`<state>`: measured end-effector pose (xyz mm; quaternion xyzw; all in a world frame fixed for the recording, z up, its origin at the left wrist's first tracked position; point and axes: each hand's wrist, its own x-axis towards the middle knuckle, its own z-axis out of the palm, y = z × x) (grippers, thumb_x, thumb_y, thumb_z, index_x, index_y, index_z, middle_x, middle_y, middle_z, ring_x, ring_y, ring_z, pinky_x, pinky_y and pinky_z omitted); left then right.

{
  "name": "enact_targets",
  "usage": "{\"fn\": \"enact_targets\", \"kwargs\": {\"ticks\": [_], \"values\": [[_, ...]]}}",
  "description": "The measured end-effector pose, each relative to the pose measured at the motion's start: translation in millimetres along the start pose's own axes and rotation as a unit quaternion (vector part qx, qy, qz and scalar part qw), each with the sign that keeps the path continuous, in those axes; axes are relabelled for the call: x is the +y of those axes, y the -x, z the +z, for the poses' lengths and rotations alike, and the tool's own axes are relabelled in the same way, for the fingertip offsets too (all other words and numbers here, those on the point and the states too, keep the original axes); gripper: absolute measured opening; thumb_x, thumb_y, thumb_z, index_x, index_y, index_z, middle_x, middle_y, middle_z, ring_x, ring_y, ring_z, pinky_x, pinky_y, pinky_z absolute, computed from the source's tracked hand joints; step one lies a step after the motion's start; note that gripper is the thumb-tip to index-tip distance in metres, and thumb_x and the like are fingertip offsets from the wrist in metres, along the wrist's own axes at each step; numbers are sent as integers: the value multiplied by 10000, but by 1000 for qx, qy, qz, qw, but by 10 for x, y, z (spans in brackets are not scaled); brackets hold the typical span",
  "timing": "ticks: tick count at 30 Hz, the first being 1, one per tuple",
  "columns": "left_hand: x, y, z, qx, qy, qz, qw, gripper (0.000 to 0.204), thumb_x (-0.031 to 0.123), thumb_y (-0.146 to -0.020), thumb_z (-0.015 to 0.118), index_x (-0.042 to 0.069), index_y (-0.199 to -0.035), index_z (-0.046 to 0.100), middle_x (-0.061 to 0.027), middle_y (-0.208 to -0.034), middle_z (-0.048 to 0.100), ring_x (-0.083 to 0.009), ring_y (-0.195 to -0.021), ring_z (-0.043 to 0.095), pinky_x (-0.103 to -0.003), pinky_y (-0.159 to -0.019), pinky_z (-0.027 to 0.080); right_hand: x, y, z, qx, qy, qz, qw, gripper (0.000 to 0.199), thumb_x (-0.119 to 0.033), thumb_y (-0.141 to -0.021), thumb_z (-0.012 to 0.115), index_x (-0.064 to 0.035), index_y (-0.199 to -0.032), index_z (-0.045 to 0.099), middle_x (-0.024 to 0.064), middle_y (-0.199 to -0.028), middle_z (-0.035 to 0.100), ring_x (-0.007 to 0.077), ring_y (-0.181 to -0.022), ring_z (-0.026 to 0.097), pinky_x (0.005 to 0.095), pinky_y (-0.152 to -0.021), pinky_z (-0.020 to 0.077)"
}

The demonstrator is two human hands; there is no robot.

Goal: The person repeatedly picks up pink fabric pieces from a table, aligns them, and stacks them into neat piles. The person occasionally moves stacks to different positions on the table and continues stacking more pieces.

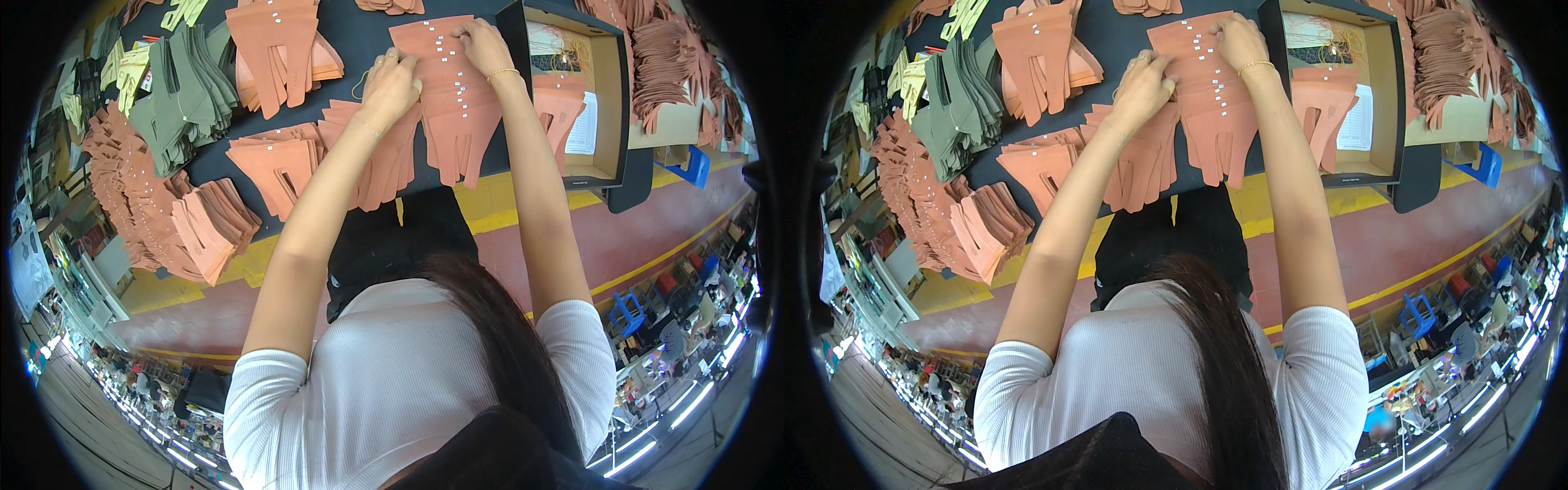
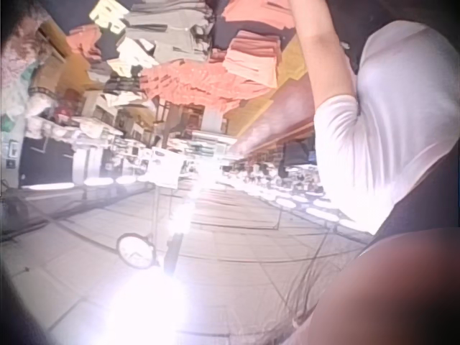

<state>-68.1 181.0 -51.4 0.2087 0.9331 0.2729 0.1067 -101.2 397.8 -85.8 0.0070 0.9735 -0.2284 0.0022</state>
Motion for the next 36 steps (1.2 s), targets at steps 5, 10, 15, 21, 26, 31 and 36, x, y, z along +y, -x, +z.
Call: {"fn": "enact_targets", "kwargs": {"ticks": [5,10,15,21,26,31,36], "values": [[-62,-268,102,-17,-21,-13,1000,409,201,-857,648,18,-1220,613,-192,-1206,573,-376,-1116,545,-430,-962,453,19,-91,5,-50,-6,11,999,176,-104,-883,574,-110,-987,715,104,-1088,649,344,-1017,607,444,-915,487],[-86,-305,139,-37,-35,-25,998,411,209,-866,638,37,-1237,608,-188,-1247,552,-369,-1139,535,-428,-980,447,-29,-16,-58,-36,-13,8,999,167,-88,-881,574,-80,-994,697,130,-1031,656,351,-986,616,422,-905,485],[-88,-231,173,-21,-28,-14,999,412,201,-869,631,77,-1260,595,-182,-1253,547,-368,-1143,529,-440,-984,443,-22,-6,-79,-52,-39,-9,998,149,-61,-877,578,-54,-979,686,118,-1033,669,327,-996,621,401,-899,488],[-89,-169,208,-3,-10,-10,1000,402,180,-857,645,114,-1249,586,-182,-1284,521,-378,-1158,519,-448,-985,441,-12,-5,-125,-88,-52,6,995,140,-42,-879,570,-40,-968,679,112,-1016,677,304,-997,626,387,-899,487],[-91,-150,222,6,-8,-7,1000,377,176,-854,651,120,-1222,593,-183,-1306,503,-386,-1184,505,-451,-996,435,-29,31,-193,-112,-56,24,992,171,-20,-872,542,-54,-955,688,108,-1030,672,306,-1004,629,415,-893,487],[-88,-149,204,-9,-9,-13,1000,386,182,-851,655,128,-1227,593,-184,-1308,504,-379,-1205,491,-451,-1003,430,9,43,-168,-110,-37,23,993,189,-13,-873,537,-62,-967,694,111,-1021,655,316,-1010,615,395,-902,484],[-81,-165,187,-14,-8,-16,1000,414,193,-847,658,103,-1245,585,-182,-1305,505,-370,-1213,486,-446,-1002,432,43,42,-34,-110,-7,17,994,244,-12,-822,575,-148,-955,728,94,-1068,648,315,-1051,614,471,-925,473]]}}
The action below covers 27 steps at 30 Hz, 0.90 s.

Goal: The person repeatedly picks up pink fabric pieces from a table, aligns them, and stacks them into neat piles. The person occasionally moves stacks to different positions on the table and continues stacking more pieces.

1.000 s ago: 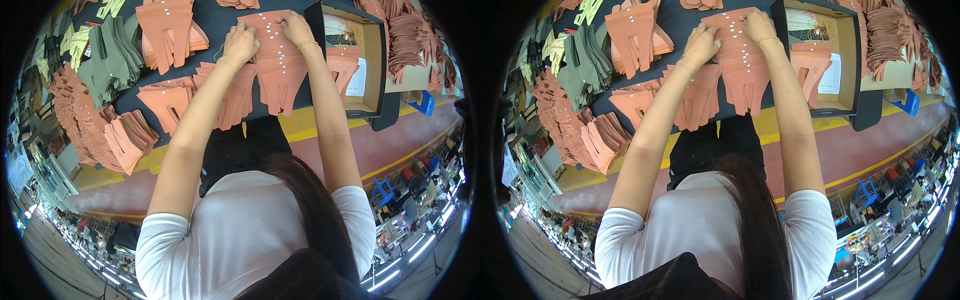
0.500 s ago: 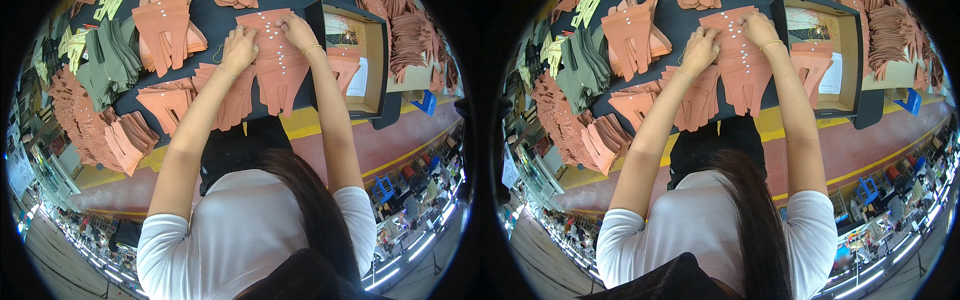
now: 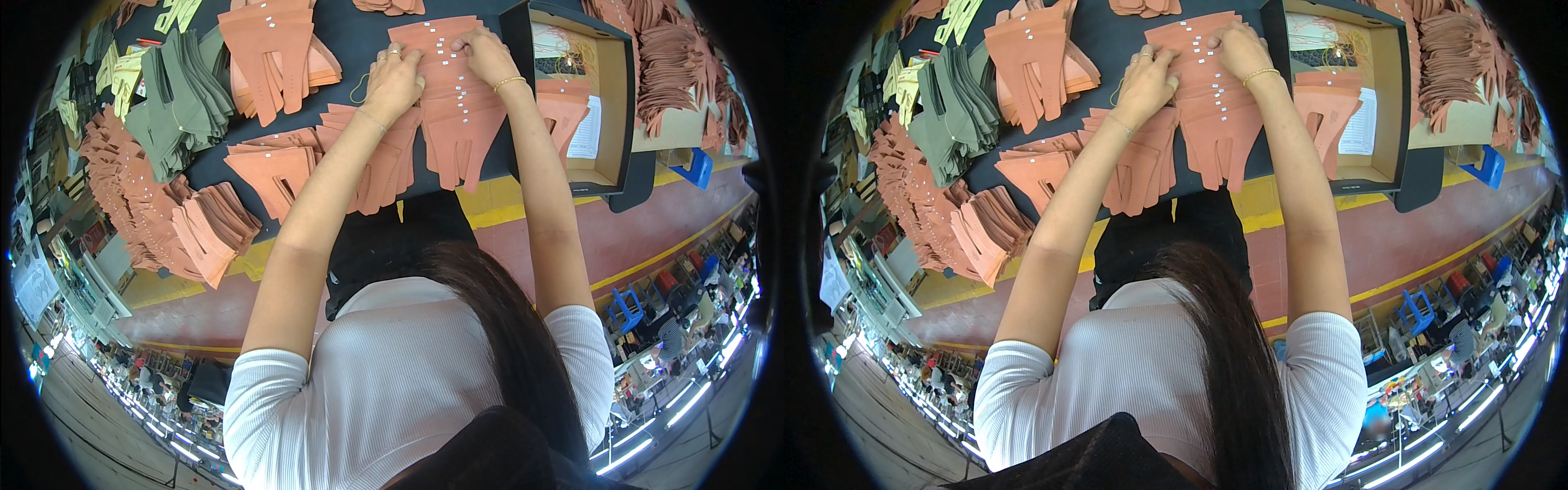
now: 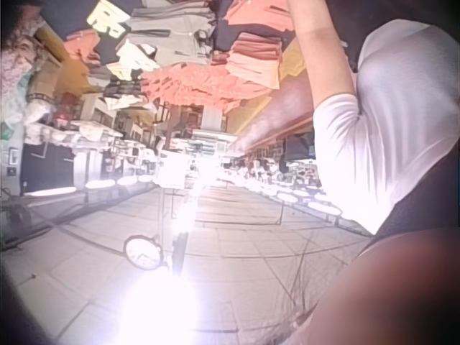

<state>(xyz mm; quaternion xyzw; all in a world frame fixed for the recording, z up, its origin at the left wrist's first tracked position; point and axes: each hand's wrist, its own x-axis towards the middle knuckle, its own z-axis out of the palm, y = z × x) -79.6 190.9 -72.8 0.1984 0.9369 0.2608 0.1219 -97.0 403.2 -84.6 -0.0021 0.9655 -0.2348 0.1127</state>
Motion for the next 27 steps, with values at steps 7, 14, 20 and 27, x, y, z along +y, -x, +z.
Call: {"fn": "enact_targets", "kwargs": {"ticks": [7,14,20,27], "values": [[-10,-104,41,32,-42,0,999,449,212,-847,655,46,-1257,573,-175,-1290,512,-379,-1173,508,-463,-977,439,-66,-168,81,46,39,-30,998,231,-69,-898,531,-137,-1044,697,95,-1047,613,314,-1027,592,413,-923,468],[-151,-514,-1,22,-58,-49,997,356,235,-845,634,33,-1138,631,-188,-1167,587,-381,-1108,539,-478,-930,455,-299,-483,-113,33,66,-39,997,168,-129,-881,563,-140,-1004,677,97,-1079,621,323,-1074,555,493,-904,435],[-198,-626,-33,8,27,-81,996,248,201,-843,604,63,-1035,679,-201,-1053,655,-387,-1014,603,-468,-883,485,-282,-714,-148,-93,95,-6,991,199,-252,-862,608,-173,-1025,692,84,-1129,618,307,-1156,539,528,-936,413],[-50,-552,51,26,125,-99,987,249,160,-846,537,89,-1005,715,-221,-957,678,-394,-895,655,-485,-819,510,-183,-514,-268,-27,64,-90,993,177,-237,-940,518,-136,-1000,651,72,-1060,625,314,-1013,623,458,-880,485]]}}
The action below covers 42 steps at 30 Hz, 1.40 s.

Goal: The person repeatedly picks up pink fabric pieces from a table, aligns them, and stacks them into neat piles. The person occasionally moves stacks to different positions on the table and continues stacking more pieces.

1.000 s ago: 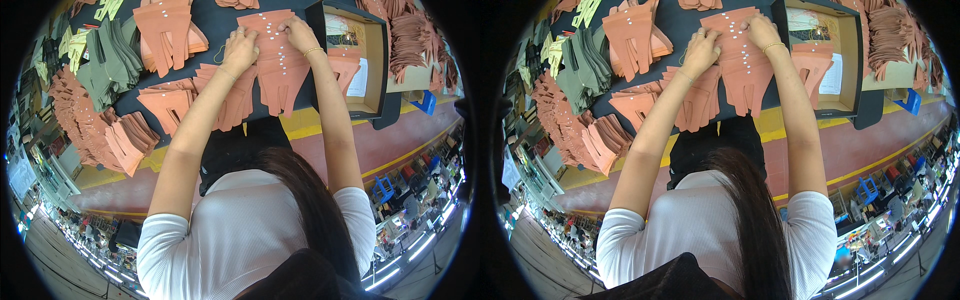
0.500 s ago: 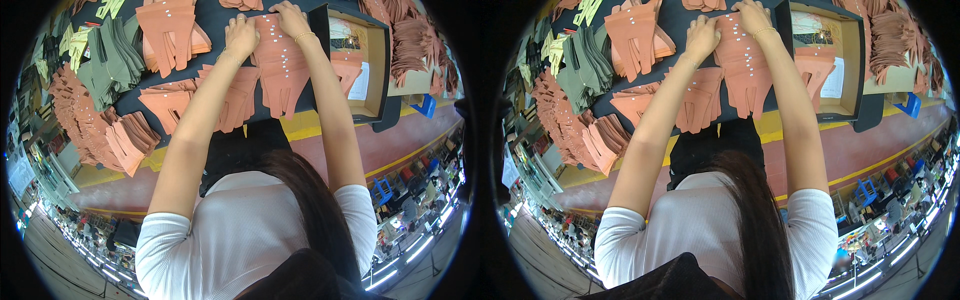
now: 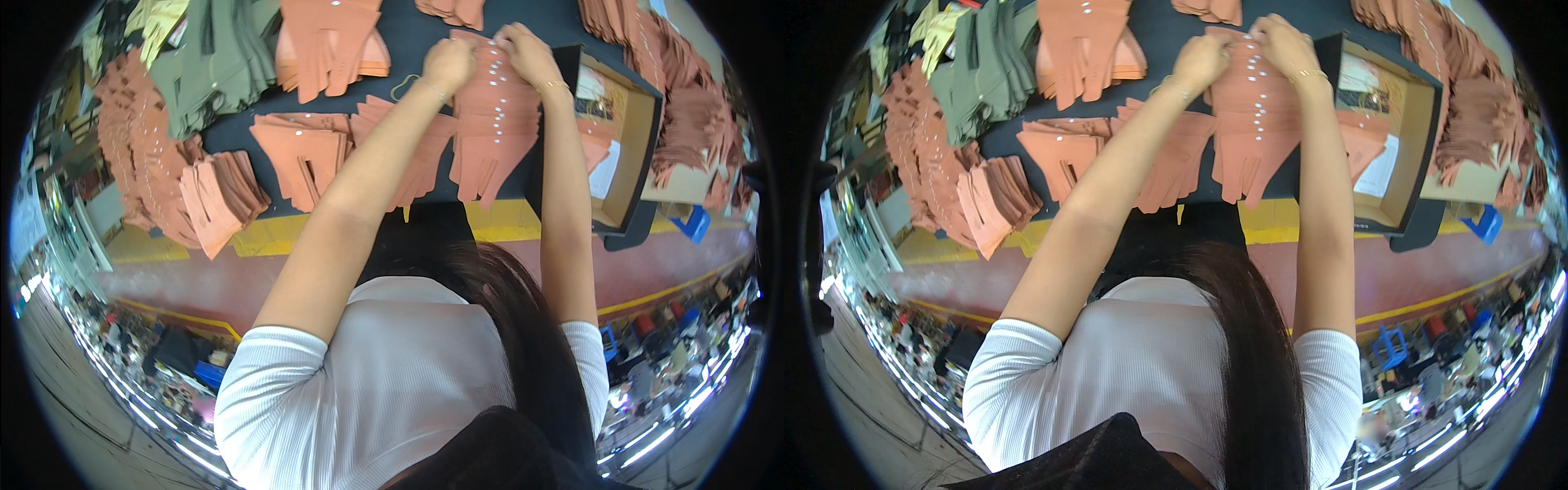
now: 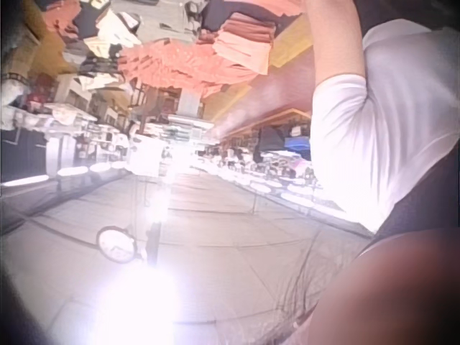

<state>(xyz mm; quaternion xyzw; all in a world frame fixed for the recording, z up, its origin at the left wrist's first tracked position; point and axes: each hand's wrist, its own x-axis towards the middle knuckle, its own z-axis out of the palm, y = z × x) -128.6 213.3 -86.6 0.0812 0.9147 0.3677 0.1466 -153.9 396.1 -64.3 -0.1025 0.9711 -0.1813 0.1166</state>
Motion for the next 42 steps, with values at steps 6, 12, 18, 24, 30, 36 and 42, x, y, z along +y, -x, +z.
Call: {"fn": "enact_targets", "kwargs": {"ticks": [6,12,18,24,30,36,42], "values": [[81,65,-27,7,-16,8,1000,258,153,-876,580,70,-1094,692,-196,-1041,670,-355,-1004,634,-449,-887,499,-384,183,-946,221,-64,-10,973,195,-246,-964,545,-123,-1043,673,140,-979,682,370,-924,645,400,-792,514],[-76,674,-572,118,82,111,983,328,153,-884,626,46,-1194,648,-168,-1195,597,-324,-1137,562,-405,-984,445,-1081,926,-1660,198,-81,-20,977,133,-135,-947,597,-66,-1030,675,99,-928,708,219,-796,670,302,-725,510],[-915,1972,-1680,235,-57,-63,968,400,202,-879,655,20,-1226,579,-168,-1065,574,-316,-1046,513,-421,-956,405,-1520,1539,-1139,-45,-307,-6,951,123,-99,-929,596,-45,-1002,679,95,-916,709,184,-837,688,292,-723,515],[-1460,2510,-1682,250,49,-257,932,524,199,-837,753,-73,-1250,581,-91,-979,558,-163,-800,548,-300,-775,485,-1683,1397,333,-182,-320,36,929,196,-170,-905,626,-38,-1048,652,109,-1012,663,276,-917,637,360,-840,493],[-1639,2553,-1425,332,54,-241,910,435,148,-813,769,-72,-1161,631,-42,-910,559,-125,-763,521,-271,-727,475,-1549,1344,535,-44,-173,-27,984,266,-157,-877,638,-86,-1133,640,87,-1106,560,284,-1129,508,400,-983,398],[-1512,2477,-1591,274,291,-378,835,336,175,-848,760,-49,-1066,637,5,-844,625,-52,-734,541,-196,-670,434,-1233,1441,313,-37,-167,13,985,260,-151,-880,633,-80,-1129,650,109,-1060,588,307,-1081,545,418,-959,424],[-532,2555,-1812,190,280,-256,905,209,103,-917,659,-39,-1059,600,-11,-797,612,-57,-706,509,-208,-640,425,-503,1009,111,128,-95,21,987,151,-114,-873,613,-53,-997,673,132,-996,632,348,-947,600,436,-879,474]]}}
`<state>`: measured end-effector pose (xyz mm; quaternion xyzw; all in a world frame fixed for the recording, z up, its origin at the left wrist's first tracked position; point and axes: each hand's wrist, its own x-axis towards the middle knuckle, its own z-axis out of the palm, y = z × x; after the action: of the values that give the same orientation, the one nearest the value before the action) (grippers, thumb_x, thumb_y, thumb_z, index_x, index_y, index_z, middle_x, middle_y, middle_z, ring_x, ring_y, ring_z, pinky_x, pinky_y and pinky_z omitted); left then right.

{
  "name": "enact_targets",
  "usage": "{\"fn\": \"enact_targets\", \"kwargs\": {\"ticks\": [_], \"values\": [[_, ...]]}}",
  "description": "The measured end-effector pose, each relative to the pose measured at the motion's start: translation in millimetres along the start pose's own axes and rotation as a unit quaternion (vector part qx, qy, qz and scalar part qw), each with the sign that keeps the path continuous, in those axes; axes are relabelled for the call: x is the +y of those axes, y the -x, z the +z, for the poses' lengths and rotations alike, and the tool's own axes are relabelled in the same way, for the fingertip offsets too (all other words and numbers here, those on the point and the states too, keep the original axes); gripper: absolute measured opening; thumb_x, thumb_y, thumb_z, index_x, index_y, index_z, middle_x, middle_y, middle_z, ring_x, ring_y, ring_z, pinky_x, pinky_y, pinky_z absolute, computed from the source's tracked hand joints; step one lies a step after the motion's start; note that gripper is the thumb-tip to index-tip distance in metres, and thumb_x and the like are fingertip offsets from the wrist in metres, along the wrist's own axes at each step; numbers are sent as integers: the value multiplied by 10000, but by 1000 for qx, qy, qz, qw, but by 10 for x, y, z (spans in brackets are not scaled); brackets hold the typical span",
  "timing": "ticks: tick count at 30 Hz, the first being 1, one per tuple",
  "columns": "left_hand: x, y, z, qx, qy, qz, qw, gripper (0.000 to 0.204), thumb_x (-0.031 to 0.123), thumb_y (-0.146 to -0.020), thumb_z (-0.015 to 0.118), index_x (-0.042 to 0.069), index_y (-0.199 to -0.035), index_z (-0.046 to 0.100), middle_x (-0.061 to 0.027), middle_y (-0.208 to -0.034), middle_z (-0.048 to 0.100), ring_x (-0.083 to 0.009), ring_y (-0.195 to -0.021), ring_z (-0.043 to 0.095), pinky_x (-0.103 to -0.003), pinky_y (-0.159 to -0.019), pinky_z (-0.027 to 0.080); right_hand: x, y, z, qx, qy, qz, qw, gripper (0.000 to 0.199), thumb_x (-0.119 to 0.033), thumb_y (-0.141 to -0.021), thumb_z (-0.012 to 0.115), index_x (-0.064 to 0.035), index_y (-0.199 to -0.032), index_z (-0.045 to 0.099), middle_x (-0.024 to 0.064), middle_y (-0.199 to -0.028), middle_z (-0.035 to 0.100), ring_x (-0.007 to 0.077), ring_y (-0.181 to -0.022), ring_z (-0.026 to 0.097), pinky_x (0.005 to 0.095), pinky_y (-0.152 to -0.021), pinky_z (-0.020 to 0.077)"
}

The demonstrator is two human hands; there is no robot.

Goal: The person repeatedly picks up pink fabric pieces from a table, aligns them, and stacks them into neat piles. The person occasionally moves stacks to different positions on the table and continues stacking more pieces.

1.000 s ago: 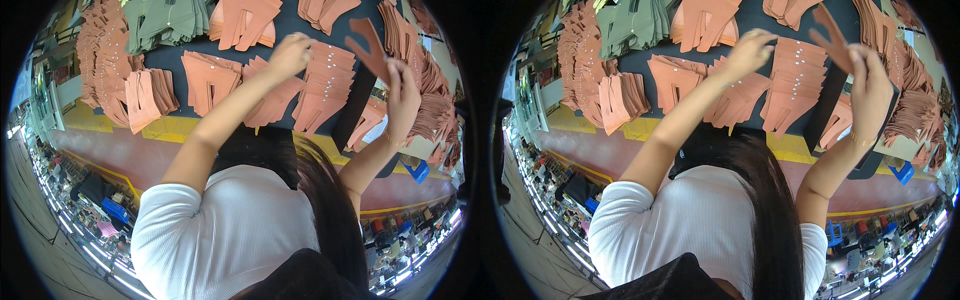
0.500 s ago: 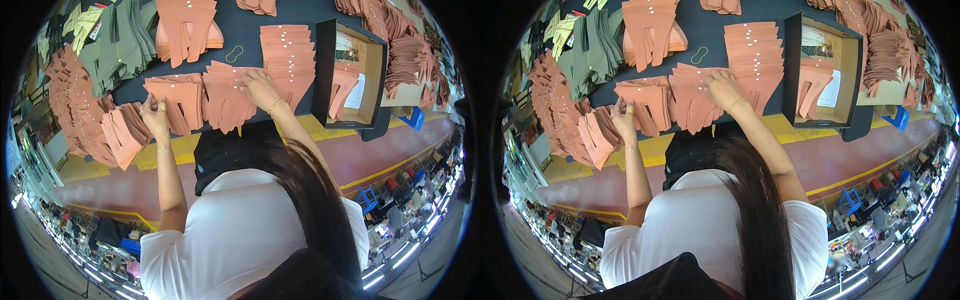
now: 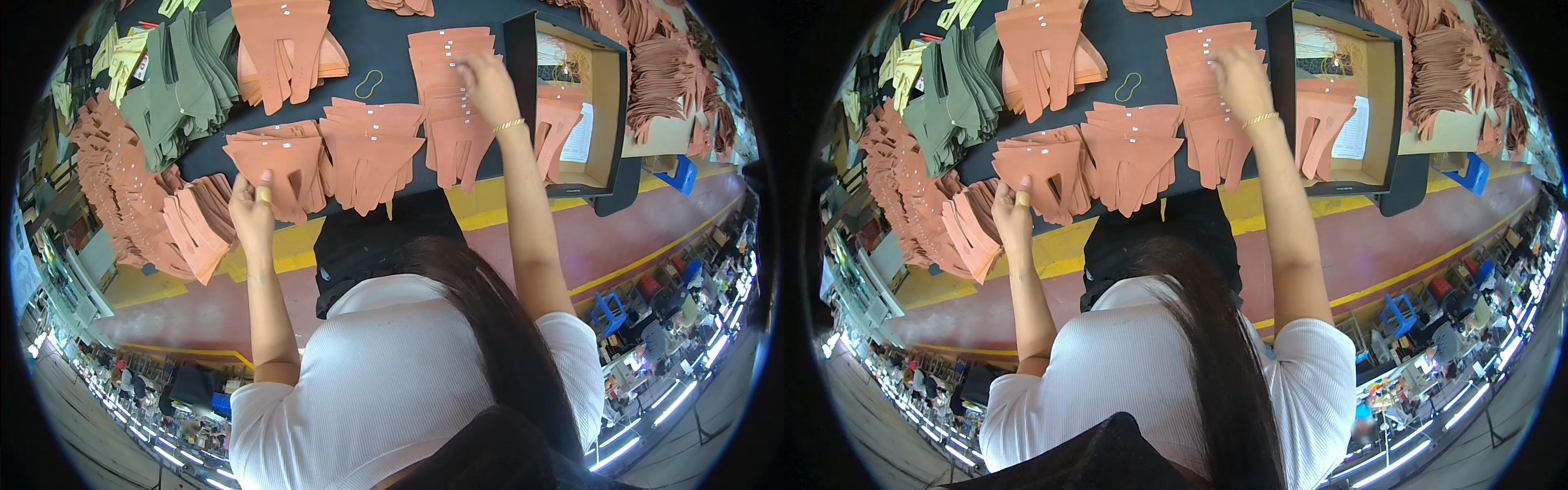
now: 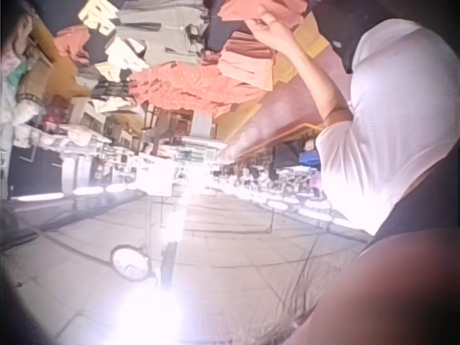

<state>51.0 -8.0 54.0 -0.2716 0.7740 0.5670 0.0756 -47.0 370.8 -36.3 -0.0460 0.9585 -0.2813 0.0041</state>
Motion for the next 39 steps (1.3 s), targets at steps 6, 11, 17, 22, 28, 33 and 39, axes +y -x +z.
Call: {"fn": "enact_targets", "kwargs": {"ticks": [6,11,17,22,28,33,39], "values": [[294,286,264,-163,35,-91,982,269,62,-900,671,-32,-1120,550,-60,-951,665,-83,-827,590,-221,-721,464,411,-583,118,-41,64,11,997,124,-160,-863,636,-110,-961,693,81,-991,664,324,-960,611,446,-878,479],[-62,57,914,-140,-52,62,987,599,184,-892,688,-30,-1375,405,-178,-1236,559,-225,-1091,563,-340,-924,457,459,-752,222,-131,71,42,988,148,-232,-848,672,-101,-916,694,63,-964,671,289,-941,628,427,-863,467],[-61,-157,1806,-143,-209,366,895,517,216,-872,664,10,-1324,519,-194,-1265,519,-364,-1229,451,-454,-1051,361,432,-845,163,-212,114,38,970,118,-251,-848,658,-151,-887,706,47,-959,694,277,-980,640,472,-881,442],[72,-734,2654,-168,-302,351,870,352,233,-872,642,44,-1170,637,-166,-1182,579,-350,-1140,506,-459,-971,394,472,-850,77,-258,12,80,963,169,-201,-878,658,-50,-953,670,116,-880,703,281,-854,668,374,-788,496],[108,-974,2859,-142,-376,365,840,223,231,-858,637,79,-1008,699,-127,-1094,624,-316,-1084,540,-453,-874,400,509,-813,122,-217,39,35,975,185,-219,-919,596,-53,-981,649,165,-926,697,356,-907,655,407,-792,503],[140,-981,2893,-158,-395,387,818,212,210,-857,624,96,-1009,717,-119,-1056,619,-315,-1062,536,-450,-866,382,329,-783,-61,-62,78,5,995,138,-255,-933,565,-154,-949,658,141,-811,698,364,-818,674,485,-771,496],[133,-872,2717,-105,-329,379,858,243,169,-843,643,97,-1067,704,-92,-1091,597,-310,-1079,510,-441,-886,379,-298,-767,-949,57,4,-14,998,139,-200,-931,588,-90,-983,653,167,-863,681,388,-825,647,422,-704,510]]}}
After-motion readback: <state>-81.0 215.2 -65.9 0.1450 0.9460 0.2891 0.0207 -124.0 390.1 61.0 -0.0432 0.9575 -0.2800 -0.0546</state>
